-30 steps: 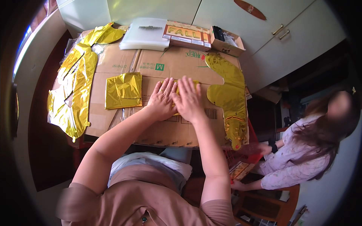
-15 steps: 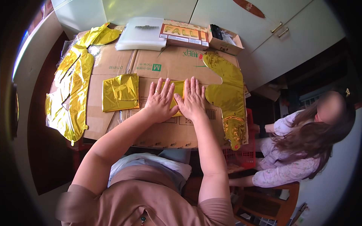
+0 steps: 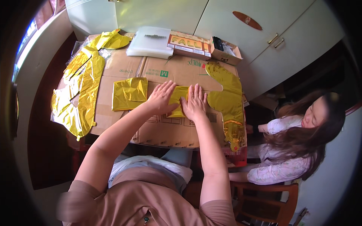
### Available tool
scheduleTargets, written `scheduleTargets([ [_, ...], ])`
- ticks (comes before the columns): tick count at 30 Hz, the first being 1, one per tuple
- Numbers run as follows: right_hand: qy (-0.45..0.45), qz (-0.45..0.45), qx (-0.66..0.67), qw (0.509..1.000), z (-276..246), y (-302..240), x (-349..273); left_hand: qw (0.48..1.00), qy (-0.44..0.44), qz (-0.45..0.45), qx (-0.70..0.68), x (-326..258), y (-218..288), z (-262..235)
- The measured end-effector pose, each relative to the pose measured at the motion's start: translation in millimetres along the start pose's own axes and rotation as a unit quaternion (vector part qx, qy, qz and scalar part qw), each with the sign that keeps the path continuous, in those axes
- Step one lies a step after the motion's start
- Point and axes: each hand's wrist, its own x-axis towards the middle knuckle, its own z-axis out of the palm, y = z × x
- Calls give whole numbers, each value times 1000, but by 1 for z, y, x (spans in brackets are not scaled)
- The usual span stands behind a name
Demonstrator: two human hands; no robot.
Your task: Folding and stacking gold-colored square sheets of paper on a cardboard work surface.
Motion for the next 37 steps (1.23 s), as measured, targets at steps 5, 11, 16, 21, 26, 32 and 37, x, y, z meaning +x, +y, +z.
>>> scheduleTargets([
  [5,-15,39,1,999,-2,-32,-6,999,37,9,10,-7,-14,-2],
  [11,-1,17,7,1000,6,-38,-23,991,27,78,107,-31,-9,16],
  [16,11,17,-7,1000,8,-38,-29,991,70,78,85,-41,-7,27],
  [21,15,26,-15,999,8,-37,-29,992,61,74,79,-41,-6,28],
  [26,47,17,58,997,-4,-25,-18,990,47,76,105,-39,-4,23],
  [32,216,-92,190,953,-74,-4,87,991,23,56,119,-37,-3,18],
  [37,158,-79,189,966,-53,-23,210,996,6,43,82,-29,-6,14],
])
